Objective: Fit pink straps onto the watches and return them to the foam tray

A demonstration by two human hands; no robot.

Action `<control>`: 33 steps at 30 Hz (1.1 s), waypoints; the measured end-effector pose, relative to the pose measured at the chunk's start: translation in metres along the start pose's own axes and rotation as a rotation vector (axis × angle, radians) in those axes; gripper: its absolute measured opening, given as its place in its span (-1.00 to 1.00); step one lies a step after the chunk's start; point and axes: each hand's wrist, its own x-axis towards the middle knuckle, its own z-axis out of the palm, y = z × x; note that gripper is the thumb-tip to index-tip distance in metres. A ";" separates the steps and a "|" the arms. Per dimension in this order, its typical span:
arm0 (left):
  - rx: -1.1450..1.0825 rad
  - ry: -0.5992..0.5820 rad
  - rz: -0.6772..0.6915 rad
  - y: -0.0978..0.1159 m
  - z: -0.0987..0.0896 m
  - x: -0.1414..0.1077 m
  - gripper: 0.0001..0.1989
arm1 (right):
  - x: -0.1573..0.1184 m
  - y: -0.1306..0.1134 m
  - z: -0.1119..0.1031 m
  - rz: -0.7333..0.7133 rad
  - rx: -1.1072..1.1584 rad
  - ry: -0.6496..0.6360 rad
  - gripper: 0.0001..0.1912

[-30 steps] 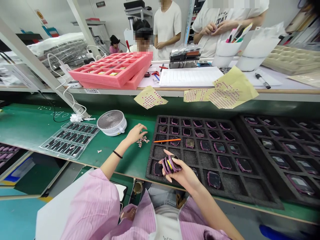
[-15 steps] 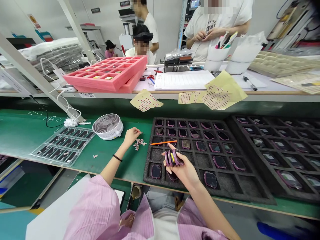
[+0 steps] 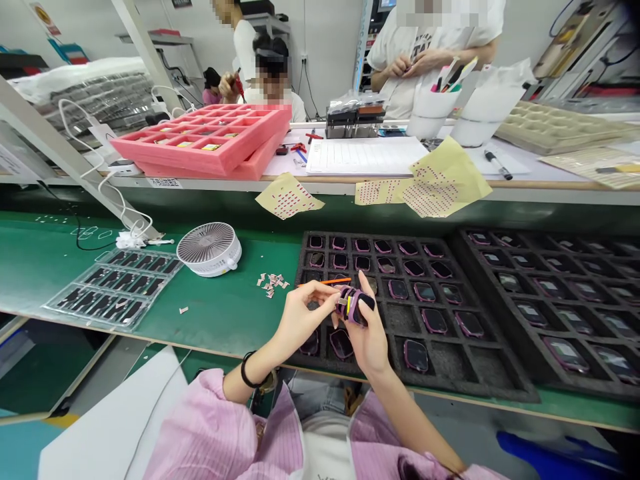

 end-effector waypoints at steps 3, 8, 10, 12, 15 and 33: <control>-0.042 0.014 -0.009 -0.001 0.003 0.000 -0.81 | -0.001 0.001 0.000 -0.031 -0.038 0.027 -0.27; -0.043 0.038 -0.018 -0.003 0.006 -0.002 -0.76 | -0.001 0.006 -0.004 -0.096 -0.117 0.048 -0.25; -0.034 0.025 -0.012 -0.003 0.007 -0.002 -0.75 | 0.000 0.008 -0.007 -0.130 -0.144 0.039 -0.24; -0.026 0.025 -0.006 -0.004 0.008 -0.003 -0.75 | 0.000 0.011 -0.009 -0.154 -0.172 0.032 -0.25; -0.024 0.077 0.012 -0.008 0.014 -0.004 -0.76 | -0.002 0.015 -0.010 -0.167 -0.191 0.020 -0.28; -0.163 -0.296 -0.105 -0.032 0.025 -0.040 -0.34 | -0.002 0.020 -0.013 -0.393 -0.221 0.147 -0.29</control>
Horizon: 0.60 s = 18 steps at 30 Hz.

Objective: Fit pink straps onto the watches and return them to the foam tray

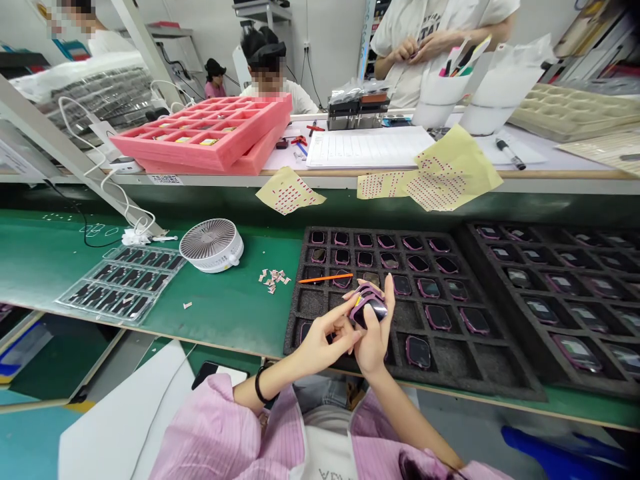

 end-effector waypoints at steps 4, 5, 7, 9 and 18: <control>-0.108 -0.035 -0.098 -0.004 -0.005 -0.003 -0.34 | -0.001 0.008 -0.005 -0.022 -0.075 -0.069 -0.31; -0.131 -0.029 -0.122 -0.006 -0.007 -0.004 -0.34 | -0.002 0.010 -0.006 -0.024 -0.093 -0.080 -0.32; -0.167 -0.017 -0.151 -0.007 -0.009 -0.006 -0.34 | -0.006 0.012 -0.007 -0.033 -0.119 -0.096 -0.32; -0.177 -0.062 -0.173 -0.006 -0.015 -0.008 -0.34 | -0.008 0.012 -0.008 -0.031 -0.138 -0.117 -0.32; 0.838 0.465 -0.106 -0.012 -0.125 0.019 -0.85 | 0.000 -0.001 0.002 0.261 0.127 -0.209 -0.34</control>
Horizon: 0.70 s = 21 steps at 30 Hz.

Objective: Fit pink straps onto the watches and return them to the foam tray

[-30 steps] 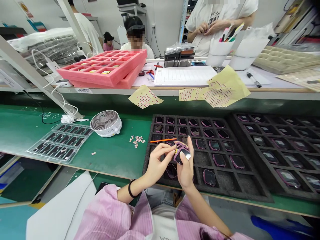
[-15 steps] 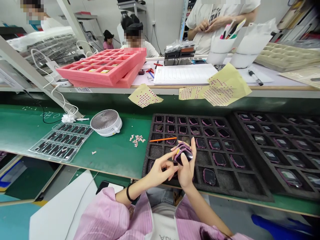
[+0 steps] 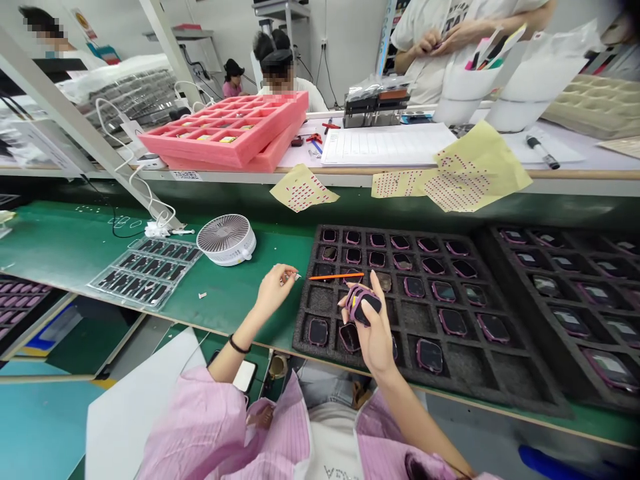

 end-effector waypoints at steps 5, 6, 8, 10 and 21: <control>0.263 -0.035 -0.031 -0.036 0.009 0.023 -0.91 | -0.003 -0.006 0.004 0.069 0.136 0.016 -0.37; 0.264 -0.052 -0.019 -0.039 0.012 0.024 -0.91 | -0.003 -0.006 0.004 0.075 0.150 0.016 -0.37; 0.252 -0.070 -0.007 -0.041 0.019 0.024 -0.94 | -0.003 -0.007 0.005 0.082 0.169 0.010 -0.38; 0.235 -0.073 -0.002 -0.040 0.023 0.026 -0.99 | -0.002 -0.007 0.006 0.084 0.183 0.006 -0.39; 0.003 -0.002 0.088 0.011 0.018 0.005 -0.84 | 0.002 -0.004 0.008 -0.009 0.127 0.031 -0.37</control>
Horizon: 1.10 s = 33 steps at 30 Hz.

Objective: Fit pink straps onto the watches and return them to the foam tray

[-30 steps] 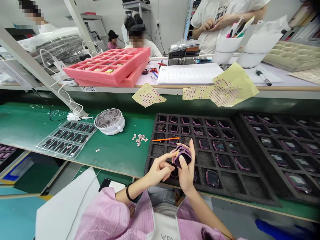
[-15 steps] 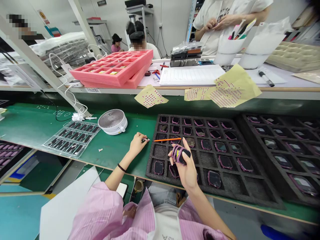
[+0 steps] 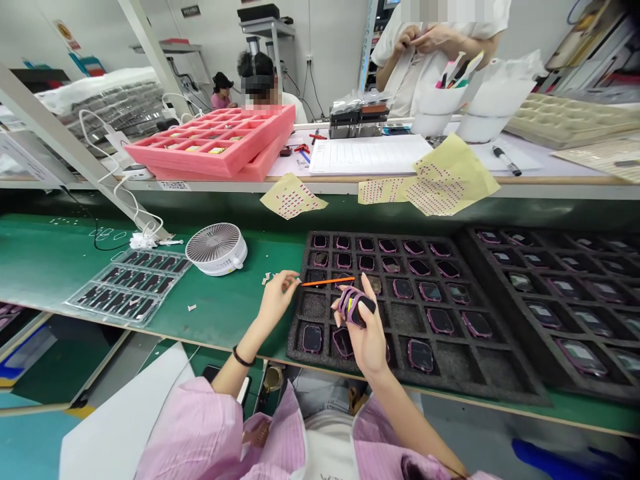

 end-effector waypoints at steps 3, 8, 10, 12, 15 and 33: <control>-0.386 0.166 0.104 0.051 0.005 -0.023 -0.77 | 0.001 0.009 0.000 -0.094 -0.084 0.038 -0.34; -0.843 0.164 0.005 0.108 0.027 -0.046 -0.82 | -0.002 0.020 -0.001 -0.248 -0.261 0.168 -0.30; -0.909 0.132 -0.039 0.113 0.034 -0.048 -0.83 | -0.002 0.021 -0.001 -0.278 -0.272 0.178 -0.29; -0.932 0.135 -0.071 0.113 0.038 -0.047 -0.85 | -0.002 0.021 -0.001 -0.303 -0.293 0.185 -0.27; -0.946 0.179 -0.092 0.112 0.040 -0.046 -0.86 | -0.002 0.022 -0.001 -0.329 -0.334 0.194 -0.26; -0.718 0.139 0.111 0.109 0.046 -0.046 -0.83 | 0.001 0.018 -0.005 -0.352 -0.342 0.234 -0.27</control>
